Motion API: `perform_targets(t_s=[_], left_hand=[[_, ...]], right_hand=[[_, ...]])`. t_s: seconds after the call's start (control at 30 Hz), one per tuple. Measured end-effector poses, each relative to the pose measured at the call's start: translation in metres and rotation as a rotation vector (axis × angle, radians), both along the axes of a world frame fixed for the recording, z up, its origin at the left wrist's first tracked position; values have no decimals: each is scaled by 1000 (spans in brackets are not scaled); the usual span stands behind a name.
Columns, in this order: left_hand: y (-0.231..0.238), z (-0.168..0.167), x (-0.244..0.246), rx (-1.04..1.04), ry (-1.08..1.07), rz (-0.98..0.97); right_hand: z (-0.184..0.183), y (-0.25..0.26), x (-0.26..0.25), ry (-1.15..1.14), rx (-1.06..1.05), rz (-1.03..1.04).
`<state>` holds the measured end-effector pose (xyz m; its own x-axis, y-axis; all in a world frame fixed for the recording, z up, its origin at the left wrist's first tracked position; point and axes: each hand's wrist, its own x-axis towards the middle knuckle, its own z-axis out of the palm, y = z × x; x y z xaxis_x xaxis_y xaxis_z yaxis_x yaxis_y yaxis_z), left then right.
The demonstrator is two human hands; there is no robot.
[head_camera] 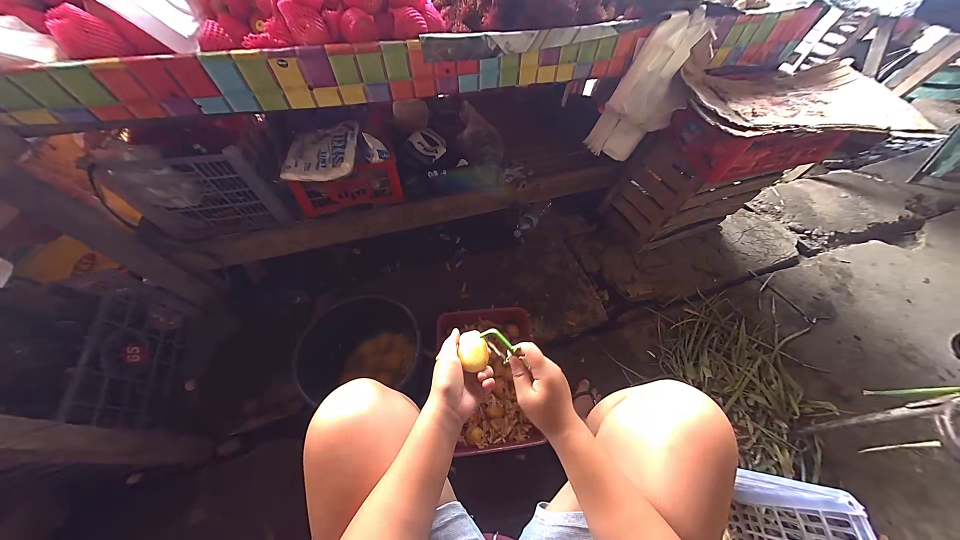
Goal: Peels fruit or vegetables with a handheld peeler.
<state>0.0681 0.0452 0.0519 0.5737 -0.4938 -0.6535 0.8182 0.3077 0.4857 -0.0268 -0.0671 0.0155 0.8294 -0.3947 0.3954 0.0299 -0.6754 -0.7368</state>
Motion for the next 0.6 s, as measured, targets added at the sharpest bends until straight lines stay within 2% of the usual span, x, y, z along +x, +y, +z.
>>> perform_targets(t_s=[0.13,0.27,0.33,0.5,0.6], left_hand=[[-1,-3,-2,20,30,22],[0,-7,-2,-77,71,25],[2,-6,0,-84,50,-9],[3,-1,2,82,-28,-48],[2,-1,-4,171,-145,-101]], right_hand=[[-7,17,-2,-100,-202,51],[-8,15,-1,-139,-329,80],[-6,8,-3,-130,-357,75],[-3,-5,-8,-96,-360,62],[-2,-5,-3,-28,-275,35]])
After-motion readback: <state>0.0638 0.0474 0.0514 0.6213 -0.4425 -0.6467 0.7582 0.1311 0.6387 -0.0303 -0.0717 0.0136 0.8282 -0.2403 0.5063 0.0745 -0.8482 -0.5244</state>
